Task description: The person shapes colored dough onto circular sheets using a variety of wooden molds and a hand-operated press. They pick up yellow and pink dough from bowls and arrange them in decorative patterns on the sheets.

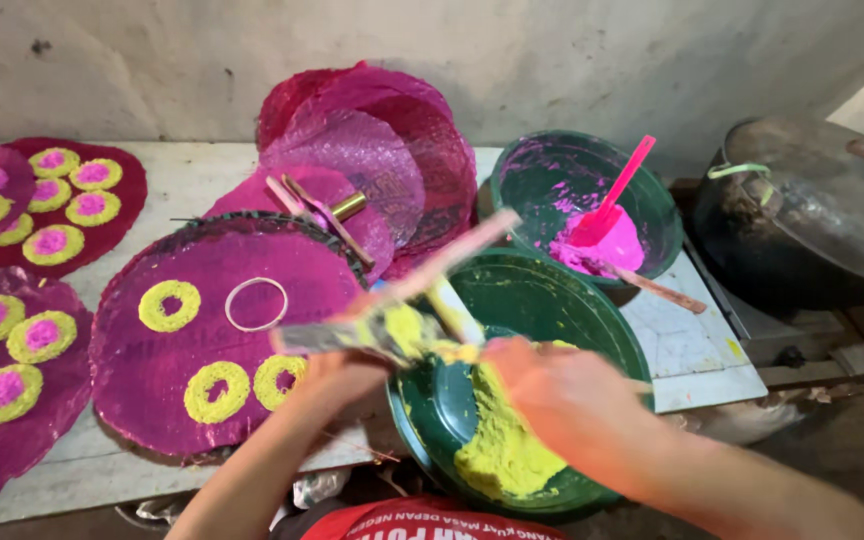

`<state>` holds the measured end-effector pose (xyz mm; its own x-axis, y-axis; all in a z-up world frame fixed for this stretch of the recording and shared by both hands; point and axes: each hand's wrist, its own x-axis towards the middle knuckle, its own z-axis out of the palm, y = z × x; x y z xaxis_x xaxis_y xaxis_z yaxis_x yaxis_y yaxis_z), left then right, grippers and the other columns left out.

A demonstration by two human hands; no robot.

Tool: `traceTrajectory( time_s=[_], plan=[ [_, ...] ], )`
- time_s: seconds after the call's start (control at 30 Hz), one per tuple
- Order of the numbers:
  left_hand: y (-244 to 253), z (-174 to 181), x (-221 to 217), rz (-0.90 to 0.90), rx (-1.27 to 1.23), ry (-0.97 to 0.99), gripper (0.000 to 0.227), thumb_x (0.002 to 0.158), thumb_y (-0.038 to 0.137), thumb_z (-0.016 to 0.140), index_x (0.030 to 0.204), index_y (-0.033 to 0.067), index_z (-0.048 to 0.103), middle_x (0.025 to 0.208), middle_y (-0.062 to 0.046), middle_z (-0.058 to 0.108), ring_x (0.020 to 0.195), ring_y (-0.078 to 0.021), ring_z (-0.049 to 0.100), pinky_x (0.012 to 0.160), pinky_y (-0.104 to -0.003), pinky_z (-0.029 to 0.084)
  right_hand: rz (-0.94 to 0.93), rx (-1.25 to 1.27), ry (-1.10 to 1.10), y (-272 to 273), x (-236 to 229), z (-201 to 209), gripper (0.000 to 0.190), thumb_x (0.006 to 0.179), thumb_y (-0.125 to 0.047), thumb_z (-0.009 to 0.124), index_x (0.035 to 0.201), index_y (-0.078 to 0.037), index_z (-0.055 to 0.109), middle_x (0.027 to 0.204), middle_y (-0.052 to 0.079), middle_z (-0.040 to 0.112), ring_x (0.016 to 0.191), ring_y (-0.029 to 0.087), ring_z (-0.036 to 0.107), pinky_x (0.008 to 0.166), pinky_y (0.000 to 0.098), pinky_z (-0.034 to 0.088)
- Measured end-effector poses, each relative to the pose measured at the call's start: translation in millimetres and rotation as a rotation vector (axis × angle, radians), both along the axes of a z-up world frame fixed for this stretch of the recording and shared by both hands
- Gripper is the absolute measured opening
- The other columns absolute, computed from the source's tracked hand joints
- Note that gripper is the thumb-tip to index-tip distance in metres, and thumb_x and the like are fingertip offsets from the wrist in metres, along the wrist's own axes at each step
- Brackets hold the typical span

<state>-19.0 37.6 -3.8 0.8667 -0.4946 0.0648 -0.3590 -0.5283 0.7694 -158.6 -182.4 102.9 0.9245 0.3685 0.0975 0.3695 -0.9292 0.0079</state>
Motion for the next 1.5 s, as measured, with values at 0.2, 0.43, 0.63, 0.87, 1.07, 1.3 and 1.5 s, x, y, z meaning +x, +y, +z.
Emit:
traceTrajectory(
  time_s=[0.2, 0.43, 0.63, 0.87, 1.07, 1.3, 1.5],
  plan=[
    [-10, 19, 4, 0.14, -0.452, -0.059, 0.052, 0.088, 0.033, 0.068, 0.136, 0.0129, 0.064, 0.114, -0.013, 0.073, 0.098, -0.0293, 0.07, 0.082, -0.037, 0.058, -0.143, 0.65, -0.118, 3, 12, -31, 0.038, 0.096, -0.007, 0.061, 0.133, -0.001, 0.062, 0.094, 0.017, 0.072, 0.082, 0.033, 0.071, 0.068, 0.0367, 0.055],
    [-18, 11, 15, 0.264, -0.053, -0.656, 0.067, 0.082, 0.031, 0.077, 0.141, 0.0119, 0.053, 0.128, -0.017, 0.065, 0.091, -0.0359, 0.07, 0.069, -0.046, 0.058, -0.15, 0.983, 0.065, 6, -3, -95, 0.033, 0.1, -0.009, 0.061, 0.131, 0.003, 0.064, 0.102, 0.015, 0.078, 0.078, 0.015, 0.07, 0.069, 0.0296, 0.055],
    [-40, 7, 14, 0.268, 0.002, -0.363, 0.103, 0.078, 0.039, 0.079, 0.158, 0.0048, 0.023, 0.116, -0.02, 0.058, 0.088, -0.04, 0.068, 0.066, -0.051, 0.056, -0.599, 1.036, 0.164, -14, 20, -109, 0.035, 0.098, -0.013, 0.062, 0.13, -0.001, 0.069, 0.073, 0.015, 0.065, 0.061, 0.014, 0.051, 0.054, 0.0321, 0.043],
    [-37, -96, 81, 0.196, -0.712, -0.082, 0.062, 0.083, 0.021, 0.08, 0.138, 0.0028, 0.057, 0.115, -0.01, 0.071, 0.1, -0.0254, 0.072, 0.083, -0.042, 0.061, -0.306, 0.937, 0.025, -25, -29, -138, 0.027, 0.096, -0.012, 0.065, 0.118, 0.003, 0.069, 0.089, 0.016, 0.076, 0.075, 0.016, 0.072, 0.066, 0.0286, 0.056],
    [10, -164, 95, 0.142, -0.804, 0.726, 0.039, 0.079, 0.003, 0.075, 0.117, -0.0046, 0.069, 0.091, -0.014, 0.066, 0.076, -0.0296, 0.061, 0.06, -0.042, 0.046, -0.902, 0.081, 0.295, -76, -43, -126, 0.066, 0.088, -0.04, 0.071, 0.148, -0.019, 0.054, 0.114, 0.015, 0.074, 0.107, 0.032, 0.07, 0.09, 0.0397, 0.055],
    [48, -132, 6, -0.508, -1.005, 1.176, 0.047, 0.072, -0.005, 0.068, 0.12, -0.0064, 0.068, 0.107, -0.011, 0.073, 0.101, -0.0237, 0.068, 0.089, -0.035, 0.055, 0.088, 1.925, -0.151, 70, 50, -117, 0.11, 0.094, -0.058, 0.068, 0.174, -0.026, 0.0, 0.153, 0.015, 0.044, 0.139, 0.031, 0.052, 0.116, 0.0478, 0.044],
    [168, -68, 17, -0.491, -0.904, 1.048, 0.054, 0.069, 0.002, 0.075, 0.121, 0.0139, 0.066, 0.116, 0.0, 0.072, 0.108, -0.016, 0.068, 0.093, -0.031, 0.056, 0.196, 2.094, 0.04, 183, 106, -80, 0.094, 0.098, -0.052, 0.065, 0.168, -0.031, 0.005, 0.16, 0.022, 0.042, 0.106, 0.04, 0.064, 0.079, 0.0459, 0.058]
  ],
)
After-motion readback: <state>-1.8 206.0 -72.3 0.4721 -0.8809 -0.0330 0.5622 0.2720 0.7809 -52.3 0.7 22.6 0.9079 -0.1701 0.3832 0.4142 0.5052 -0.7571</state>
